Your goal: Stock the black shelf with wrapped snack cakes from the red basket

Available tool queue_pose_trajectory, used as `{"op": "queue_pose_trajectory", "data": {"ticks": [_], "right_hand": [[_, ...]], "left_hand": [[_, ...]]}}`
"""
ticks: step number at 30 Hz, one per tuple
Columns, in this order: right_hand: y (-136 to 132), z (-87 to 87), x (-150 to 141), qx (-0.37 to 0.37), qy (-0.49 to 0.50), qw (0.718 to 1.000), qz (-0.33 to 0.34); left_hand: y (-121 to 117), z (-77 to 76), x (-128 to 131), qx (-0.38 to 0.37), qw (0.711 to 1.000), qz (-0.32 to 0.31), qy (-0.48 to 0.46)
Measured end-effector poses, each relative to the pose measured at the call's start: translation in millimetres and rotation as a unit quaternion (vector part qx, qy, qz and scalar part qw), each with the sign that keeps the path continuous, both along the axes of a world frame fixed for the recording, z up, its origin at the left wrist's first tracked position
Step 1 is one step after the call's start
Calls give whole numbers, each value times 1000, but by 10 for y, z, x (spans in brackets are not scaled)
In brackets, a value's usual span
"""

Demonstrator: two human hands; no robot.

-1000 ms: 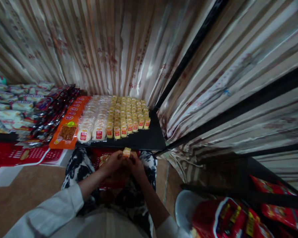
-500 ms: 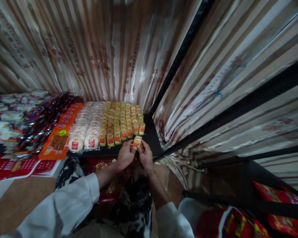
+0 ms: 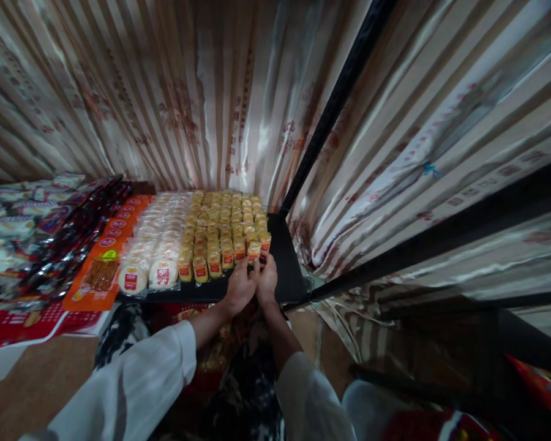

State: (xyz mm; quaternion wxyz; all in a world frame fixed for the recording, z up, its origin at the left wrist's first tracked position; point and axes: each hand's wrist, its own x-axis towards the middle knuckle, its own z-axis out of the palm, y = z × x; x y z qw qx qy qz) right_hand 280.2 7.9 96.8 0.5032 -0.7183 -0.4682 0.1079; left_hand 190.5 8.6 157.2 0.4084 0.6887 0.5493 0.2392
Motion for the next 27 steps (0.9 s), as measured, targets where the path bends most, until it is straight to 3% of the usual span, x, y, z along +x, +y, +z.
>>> {"op": "queue_pose_trajectory", "data": {"ticks": [6, 12, 20, 23, 27], "right_hand": [[-30, -45, -36, 28, 24, 999, -9], [-57, -16, -48, 31, -31, 999, -18], [-46, -4, -51, 14, -59, 998, -12], [-54, 56, -57, 33, -75, 996, -29], [-186, 193, -168, 92, -98, 991, -18]], "left_hand": [[17, -107, 0, 25, 999, 1, -19], [-46, -121, -30, 81, 996, -18, -34], [-44, -207, -11, 66, 997, -24, -30], [-140, -221, -113, 85, 995, -4, -48], [-463, -297, -487, 73, 995, -17, -69]]}}
